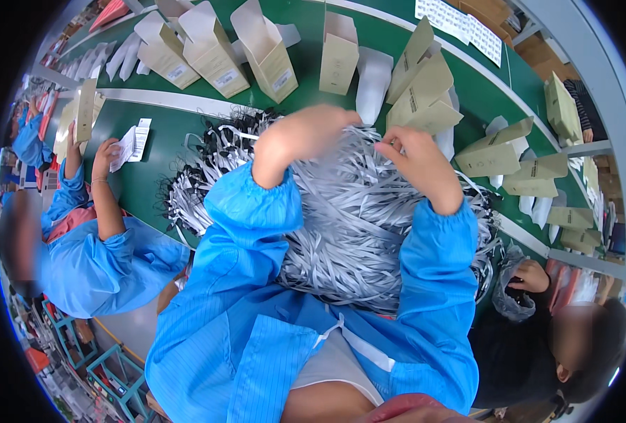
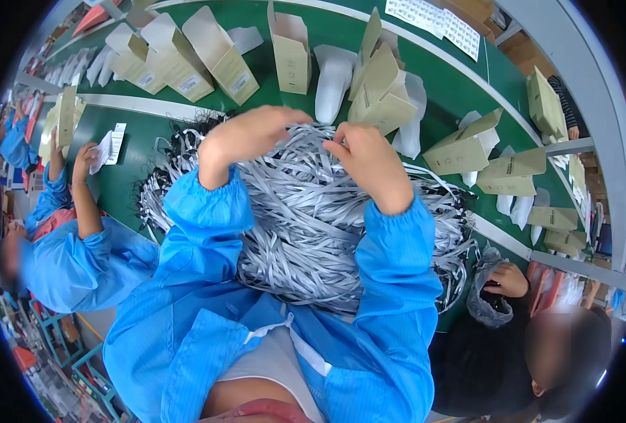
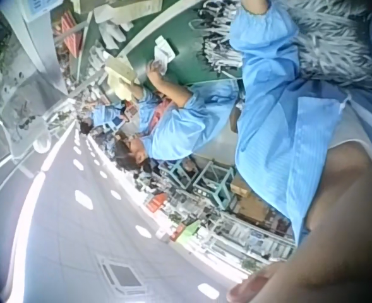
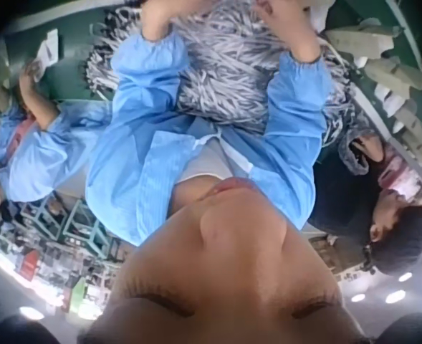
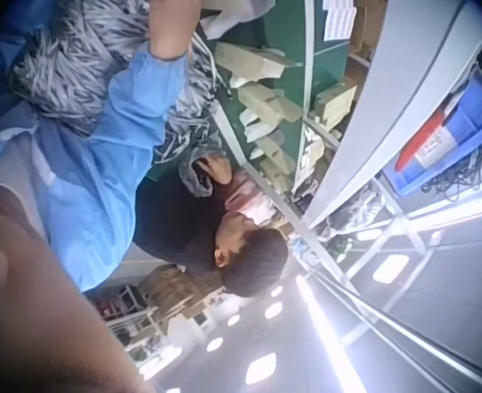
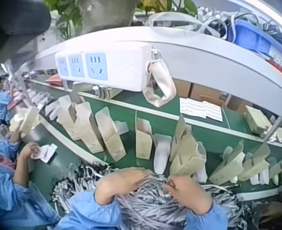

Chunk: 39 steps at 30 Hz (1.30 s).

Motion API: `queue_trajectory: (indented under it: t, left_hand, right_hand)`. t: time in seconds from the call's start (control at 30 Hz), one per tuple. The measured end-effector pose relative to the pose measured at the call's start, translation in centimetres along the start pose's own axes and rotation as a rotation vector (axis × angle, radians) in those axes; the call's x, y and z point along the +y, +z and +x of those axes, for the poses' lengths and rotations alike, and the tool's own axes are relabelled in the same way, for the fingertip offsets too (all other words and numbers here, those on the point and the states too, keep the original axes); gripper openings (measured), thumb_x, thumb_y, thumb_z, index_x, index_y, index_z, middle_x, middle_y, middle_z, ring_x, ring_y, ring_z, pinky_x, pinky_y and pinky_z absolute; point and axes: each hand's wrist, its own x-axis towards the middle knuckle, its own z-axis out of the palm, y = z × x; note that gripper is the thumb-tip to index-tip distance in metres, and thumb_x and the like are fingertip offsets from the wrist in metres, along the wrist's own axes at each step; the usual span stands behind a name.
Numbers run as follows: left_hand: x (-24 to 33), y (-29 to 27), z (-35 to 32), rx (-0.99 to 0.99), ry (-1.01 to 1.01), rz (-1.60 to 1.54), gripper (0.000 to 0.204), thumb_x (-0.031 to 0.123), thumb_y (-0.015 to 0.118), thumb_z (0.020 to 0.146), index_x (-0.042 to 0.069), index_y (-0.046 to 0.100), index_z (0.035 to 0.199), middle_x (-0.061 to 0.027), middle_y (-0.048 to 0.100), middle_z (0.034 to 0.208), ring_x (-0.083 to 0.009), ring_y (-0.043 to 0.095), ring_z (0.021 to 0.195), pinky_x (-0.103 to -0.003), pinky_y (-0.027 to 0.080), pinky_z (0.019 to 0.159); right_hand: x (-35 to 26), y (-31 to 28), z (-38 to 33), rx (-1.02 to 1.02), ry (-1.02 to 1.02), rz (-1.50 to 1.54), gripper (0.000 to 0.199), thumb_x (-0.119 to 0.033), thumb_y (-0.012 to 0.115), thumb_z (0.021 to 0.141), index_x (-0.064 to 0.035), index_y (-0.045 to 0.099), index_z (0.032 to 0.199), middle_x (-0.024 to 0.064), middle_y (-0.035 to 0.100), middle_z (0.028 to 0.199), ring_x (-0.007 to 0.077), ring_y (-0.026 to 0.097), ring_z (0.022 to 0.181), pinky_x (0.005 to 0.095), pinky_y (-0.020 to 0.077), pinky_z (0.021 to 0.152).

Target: Sorting and organizing white ribbon cables on a factory assembly line.

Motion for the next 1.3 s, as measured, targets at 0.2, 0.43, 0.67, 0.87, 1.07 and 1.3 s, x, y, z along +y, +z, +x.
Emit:
queue_trajectory:
  t: [0.2,0.43,0.67,0.87,1.07,1.3]
  left_hand:
    - [-0.5,-2.0,-1.7,0.071,-0.262,-0.145,0.042,0.022,0.064,0.095,0.009,0.053,0.133,-0.0176,0.065,0.12,-0.0363,0.063,0.106,-0.041,0.05,0.086]
    - [-0.6,-1.8,-2.1,0.065,-0.258,-0.186,0.049,0.028,0.065,0.094,0.006,0.05,0.136,-0.0189,0.064,0.124,-0.0356,0.062,0.108,-0.041,0.05,0.088]
    - [2.5,-3.6,-2.4,0.13,0.085,-0.262,0.064,0.029,0.068,0.093,0.001,0.04,0.143,-0.019,0.059,0.132,-0.0296,0.061,0.116,-0.035,0.049,0.093]
    - [9.0,0.4,2.2,0.182,0.798,-0.948,0.048,0.034,0.061,0.099,0.001,0.049,0.132,-0.0122,0.066,0.1,-0.0203,0.065,0.09,-0.032,0.052,0.075]
    - [12.3,-1.1,3.0,-0.376,0.464,-1.321,0.035,0.038,0.053,0.104,0.004,0.059,0.107,0.0039,0.045,0.069,-0.0042,0.044,0.06,-0.021,0.032,0.049]
    - [15.8,-0.8,2.3,0.095,0.367,-1.558,0.035,0.034,0.053,0.104,0.003,0.066,0.099,0.0013,0.057,0.073,-0.0044,0.048,0.062,-0.02,0.033,0.051]
  right_hand:
    - [2.7,5.3,2.6,-0.016,0.043,-0.054,0.026,-0.023,0.072,0.085,0.0022,0.066,0.084,0.0157,0.063,0.067,0.0316,0.06,0.06,0.0421,0.0458,0.058]
    - [0.4,5.1,3.1,0.072,0.071,-0.242,0.017,-0.016,0.064,0.088,0.0008,0.065,0.086,0.0136,0.063,0.073,0.0299,0.06,0.066,0.0395,0.0465,0.061]
    - [-6.3,-1.4,-0.4,0.05,-0.123,0.366,0.014,-0.013,0.054,0.096,0.0004,0.057,0.097,0.0139,0.059,0.107,0.0265,0.057,0.105,0.0327,0.0426,0.089]
    - [-14.6,-6.1,-5.5,0.46,-0.173,0.82,0.029,-0.029,0.037,0.107,-0.0046,0.048,0.095,0.0105,0.062,0.085,0.0237,0.061,0.076,0.0321,0.0481,0.071]
    - [-11.9,-12.6,-10.8,1.055,-0.495,0.535,0.035,-0.036,0.043,0.106,-0.0024,0.049,0.109,0.0019,0.046,0.067,0.013,0.046,0.06,0.0269,0.0419,0.056]
    - [-6.9,-4.1,-9.6,0.486,-0.036,0.334,0.067,-0.037,0.082,0.079,-0.0012,0.05,0.126,-0.0007,0.049,0.092,0.0102,0.049,0.082,0.0244,0.0417,0.073]
